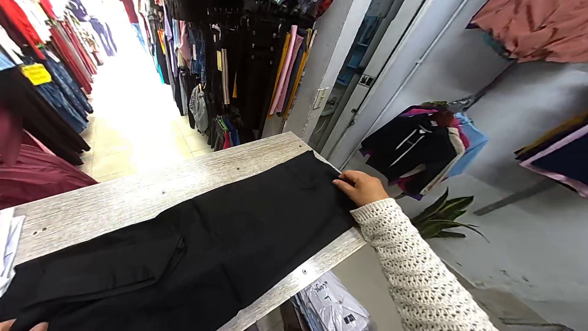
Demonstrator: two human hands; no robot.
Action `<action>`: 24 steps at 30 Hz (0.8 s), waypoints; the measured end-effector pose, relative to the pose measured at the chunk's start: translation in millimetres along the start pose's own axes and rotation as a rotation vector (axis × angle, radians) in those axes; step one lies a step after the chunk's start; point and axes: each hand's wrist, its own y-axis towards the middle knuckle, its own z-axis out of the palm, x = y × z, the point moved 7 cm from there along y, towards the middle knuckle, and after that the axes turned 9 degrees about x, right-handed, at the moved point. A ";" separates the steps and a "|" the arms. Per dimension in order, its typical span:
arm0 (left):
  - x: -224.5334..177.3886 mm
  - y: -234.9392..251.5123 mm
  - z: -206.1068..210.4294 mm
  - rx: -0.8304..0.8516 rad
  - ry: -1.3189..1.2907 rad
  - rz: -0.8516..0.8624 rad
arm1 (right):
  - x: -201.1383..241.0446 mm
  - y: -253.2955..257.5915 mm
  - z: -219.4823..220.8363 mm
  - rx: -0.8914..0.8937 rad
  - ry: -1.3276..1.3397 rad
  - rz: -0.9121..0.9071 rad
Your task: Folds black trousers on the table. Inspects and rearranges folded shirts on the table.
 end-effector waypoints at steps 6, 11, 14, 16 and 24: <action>67.6 -3.9 -11.1 -0.184 0.166 0.118 | -34.6 5.2 30.0 0.011 -0.139 0.064; 40.7 -34.0 -46.0 -0.339 0.342 0.408 | 6.8 22.6 8.3 0.036 -0.153 -0.233; -3.2 -46.4 -41.3 -0.282 0.297 0.471 | 121.8 11.8 8.8 0.054 -0.074 -0.619; -23.2 -44.6 -19.5 -0.240 0.295 0.459 | 205.6 -4.7 28.6 0.082 -0.033 -0.866; -20.1 -35.4 49.5 -0.178 0.313 0.303 | 416.7 -79.1 185.0 0.577 0.039 -1.142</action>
